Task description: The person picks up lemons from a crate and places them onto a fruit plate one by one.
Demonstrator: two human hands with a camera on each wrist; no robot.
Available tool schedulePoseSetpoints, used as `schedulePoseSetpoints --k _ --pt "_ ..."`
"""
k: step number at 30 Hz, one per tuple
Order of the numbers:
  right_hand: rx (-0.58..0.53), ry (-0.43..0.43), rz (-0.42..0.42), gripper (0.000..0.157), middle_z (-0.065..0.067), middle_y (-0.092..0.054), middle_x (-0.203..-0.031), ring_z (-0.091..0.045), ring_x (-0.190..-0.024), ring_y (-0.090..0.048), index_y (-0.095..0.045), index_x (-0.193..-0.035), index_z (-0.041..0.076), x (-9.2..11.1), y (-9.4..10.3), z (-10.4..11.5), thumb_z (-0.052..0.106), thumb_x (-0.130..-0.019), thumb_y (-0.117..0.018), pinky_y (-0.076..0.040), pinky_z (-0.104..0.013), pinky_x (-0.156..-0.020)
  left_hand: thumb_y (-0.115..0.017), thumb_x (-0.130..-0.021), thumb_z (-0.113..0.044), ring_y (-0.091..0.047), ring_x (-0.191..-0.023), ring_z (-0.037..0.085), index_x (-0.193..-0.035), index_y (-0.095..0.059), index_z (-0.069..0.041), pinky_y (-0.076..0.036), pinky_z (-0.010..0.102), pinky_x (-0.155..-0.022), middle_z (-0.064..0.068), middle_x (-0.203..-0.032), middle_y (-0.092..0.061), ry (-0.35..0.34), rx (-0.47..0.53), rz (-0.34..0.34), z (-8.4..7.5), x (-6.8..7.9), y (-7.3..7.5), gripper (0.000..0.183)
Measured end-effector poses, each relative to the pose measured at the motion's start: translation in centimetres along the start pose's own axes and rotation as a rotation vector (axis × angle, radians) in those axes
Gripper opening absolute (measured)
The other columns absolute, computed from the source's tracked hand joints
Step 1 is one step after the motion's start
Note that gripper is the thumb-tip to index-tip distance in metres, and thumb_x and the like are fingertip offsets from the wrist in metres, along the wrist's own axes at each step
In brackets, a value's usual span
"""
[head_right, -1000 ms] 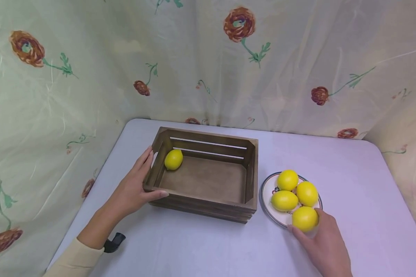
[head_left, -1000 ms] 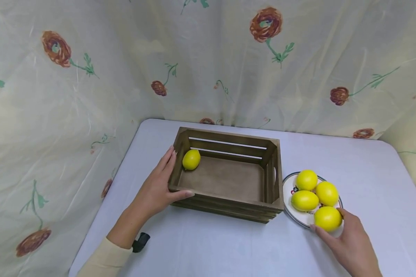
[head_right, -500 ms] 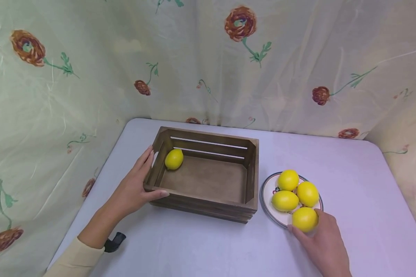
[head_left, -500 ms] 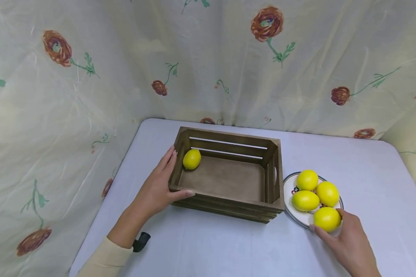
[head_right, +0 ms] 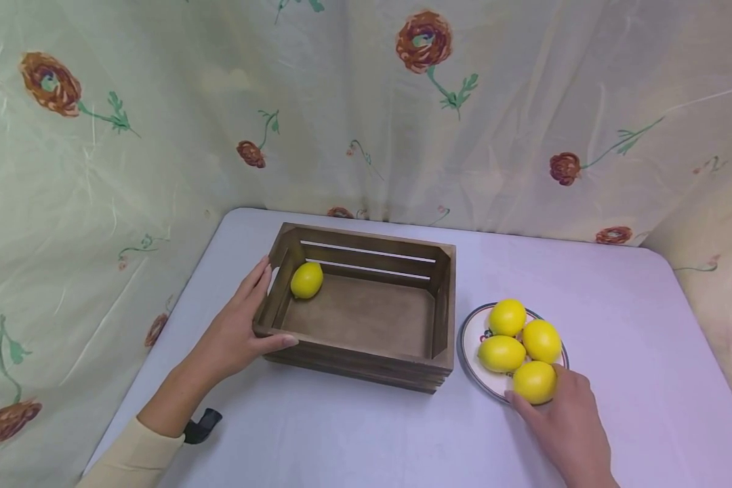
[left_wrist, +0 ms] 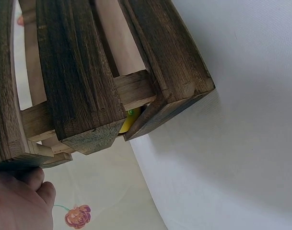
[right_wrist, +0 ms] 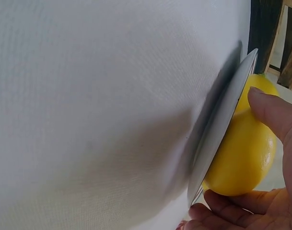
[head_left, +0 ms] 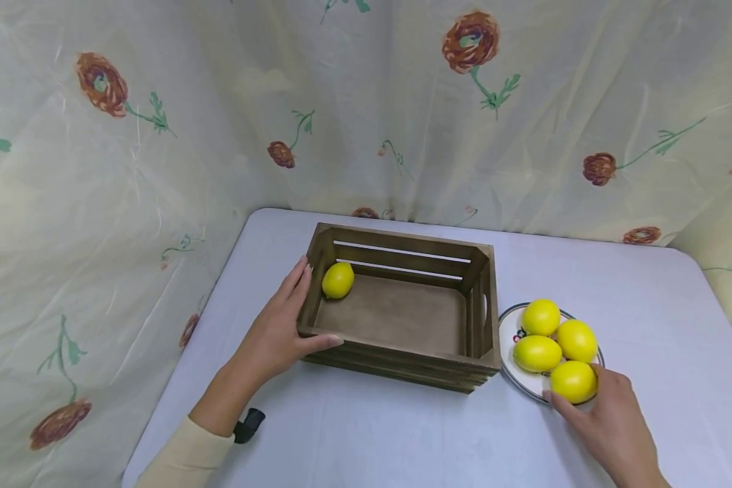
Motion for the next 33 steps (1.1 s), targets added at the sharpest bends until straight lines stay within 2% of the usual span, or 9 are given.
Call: schedulePoseSetpoints --k 4,13,21,25,33 --pt "-0.002 0.014 -0.027 0.113 -0.048 -0.037 -0.131 -0.06 -0.119 -0.042 -0.033 -0.143 -0.028 -0.01 0.08 0.15 0.06 -0.088 -0.078 -0.037 -0.077 -0.102 -0.083 -0.081 -0.062 -0.019 -0.158 0.03 -0.169 -0.013 -0.009 -0.031 0.053 -0.122 -0.002 -0.176 0.002 0.0 0.005 0.0 -0.02 -0.01 0.0 0.124" --pt "0.009 -0.045 -0.028 0.112 -0.044 -0.036 -0.131 -0.056 -0.117 -0.04 -0.031 -0.144 -0.026 -0.05 -0.09 0.29 0.054 -0.086 -0.083 -0.037 -0.075 -0.105 -0.082 -0.081 -0.064 -0.019 -0.159 0.03 -0.168 -0.013 -0.008 -0.031 0.053 -0.122 -0.003 -0.176 0.002 -0.004 0.009 -0.003 0.1 0.01 0.03 0.125" --pt "-0.044 -0.115 -0.04 0.115 -0.045 -0.033 -0.135 -0.056 -0.119 -0.039 -0.025 -0.148 -0.024 -0.03 -0.54 -0.15 0.05 -0.084 -0.086 -0.034 -0.073 -0.109 -0.083 -0.081 -0.063 -0.019 -0.158 0.03 -0.168 -0.014 -0.008 -0.031 0.053 -0.122 -0.003 -0.176 0.002 -0.007 0.012 -0.003 0.04 -0.01 0.0 0.124" --pt "-0.049 -0.115 -0.051 0.114 -0.045 -0.033 -0.135 -0.057 -0.121 -0.039 -0.024 -0.148 -0.023 0.1 -0.63 -0.1 0.045 -0.083 -0.088 -0.034 -0.073 -0.109 -0.083 -0.081 -0.063 -0.02 -0.158 0.03 -0.168 -0.014 -0.008 -0.031 0.053 -0.122 -0.004 -0.176 0.002 -0.004 0.014 -0.004 0.04 -0.03 -0.03 0.124" --pt "-0.048 -0.092 -0.057 0.115 -0.047 -0.034 -0.135 -0.058 -0.122 -0.038 -0.024 -0.148 -0.024 0.35 -0.49 0.1 0.047 -0.083 -0.087 -0.033 -0.074 -0.109 -0.082 -0.082 -0.064 -0.019 -0.159 0.029 -0.168 -0.014 -0.008 -0.03 0.053 -0.122 -0.004 -0.176 0.003 -0.004 0.017 0.0 0.13 -0.01 -0.13 0.124"
Point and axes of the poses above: each hand's wrist, its own x-axis away from the middle knuckle, its own y-axis out of the back of the hand, z = x × y, the point moved 8 cm from there along -x, towards the middle knuckle
